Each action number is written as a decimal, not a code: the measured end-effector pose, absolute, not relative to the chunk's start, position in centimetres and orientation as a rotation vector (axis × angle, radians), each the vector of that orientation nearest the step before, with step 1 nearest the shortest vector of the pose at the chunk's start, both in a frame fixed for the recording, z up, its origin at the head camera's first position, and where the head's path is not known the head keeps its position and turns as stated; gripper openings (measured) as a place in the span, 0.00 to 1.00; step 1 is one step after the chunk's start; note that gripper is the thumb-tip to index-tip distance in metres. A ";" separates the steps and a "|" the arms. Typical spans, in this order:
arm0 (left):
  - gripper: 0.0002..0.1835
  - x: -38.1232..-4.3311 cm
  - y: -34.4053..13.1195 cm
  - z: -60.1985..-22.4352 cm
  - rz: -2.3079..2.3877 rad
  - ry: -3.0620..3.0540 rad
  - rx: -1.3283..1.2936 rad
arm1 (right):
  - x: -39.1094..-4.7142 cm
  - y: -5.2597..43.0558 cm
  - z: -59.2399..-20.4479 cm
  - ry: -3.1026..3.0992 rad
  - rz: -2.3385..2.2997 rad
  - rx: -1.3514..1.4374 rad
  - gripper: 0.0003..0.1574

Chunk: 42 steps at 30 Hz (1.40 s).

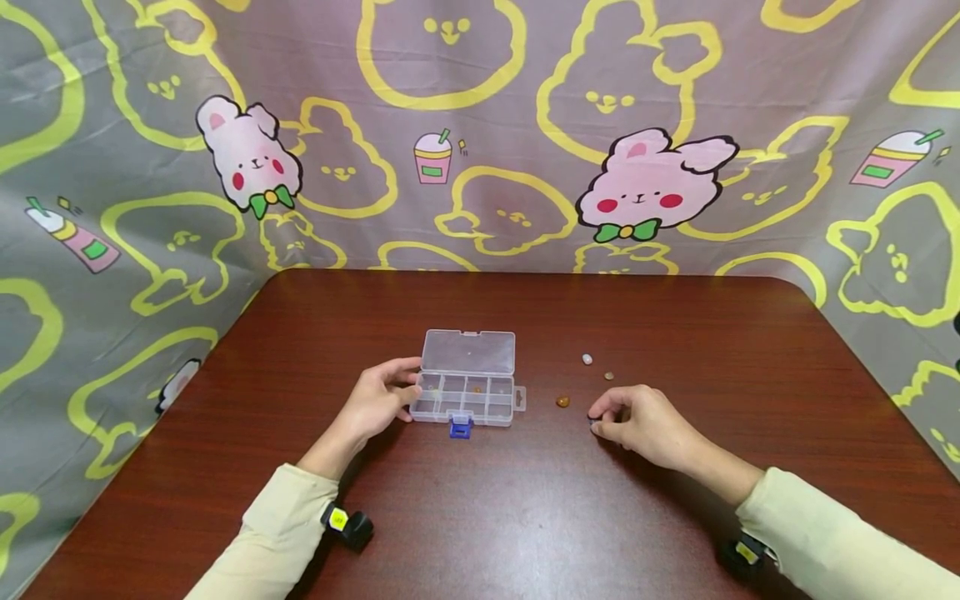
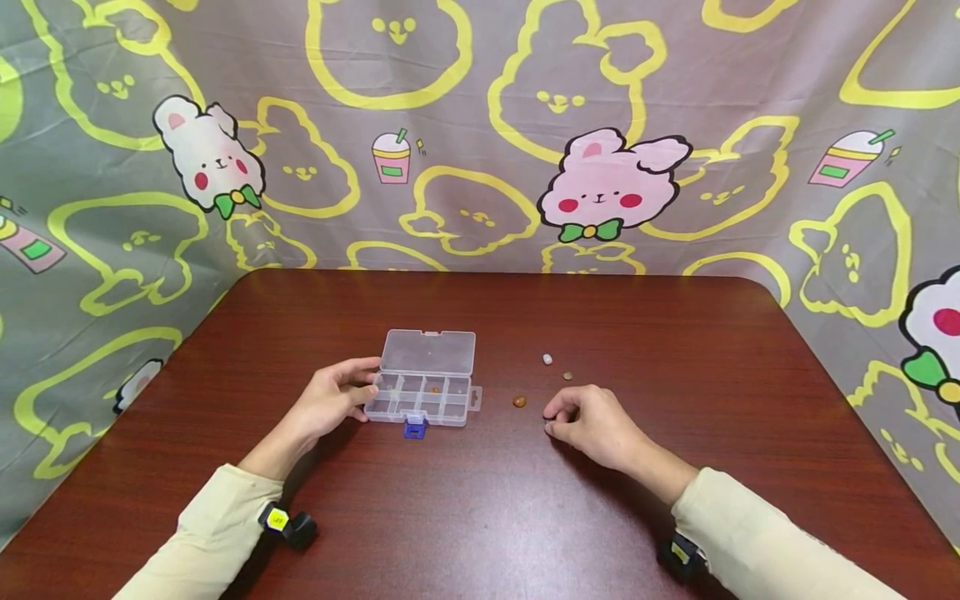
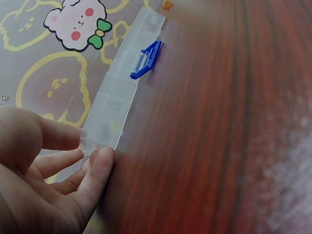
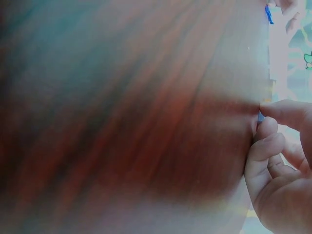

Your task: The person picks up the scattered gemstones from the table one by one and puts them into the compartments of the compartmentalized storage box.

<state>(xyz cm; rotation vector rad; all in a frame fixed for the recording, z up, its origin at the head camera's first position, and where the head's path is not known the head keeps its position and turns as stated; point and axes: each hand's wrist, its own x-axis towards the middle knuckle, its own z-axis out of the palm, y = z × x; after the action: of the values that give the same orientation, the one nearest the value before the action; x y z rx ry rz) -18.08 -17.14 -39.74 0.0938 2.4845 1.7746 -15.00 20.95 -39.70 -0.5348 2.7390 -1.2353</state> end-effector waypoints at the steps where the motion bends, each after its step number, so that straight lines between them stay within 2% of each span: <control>1: 0.24 -18.1 -17.1 -39.8 1.774 2.485 0.094 | -15.0 21.0 -39.7 2.740 -1.236 -0.536 0.07; 42: 0.25 -17.9 -17.1 -39.8 1.812 2.454 0.109 | -14.8 20.9 -39.4 2.737 -1.237 -0.553 0.05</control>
<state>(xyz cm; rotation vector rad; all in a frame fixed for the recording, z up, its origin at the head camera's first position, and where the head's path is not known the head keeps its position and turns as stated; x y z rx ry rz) -17.91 -17.14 -39.81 0.1089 2.4539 1.8122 -14.84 20.92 -39.38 -0.5527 2.7370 -1.2369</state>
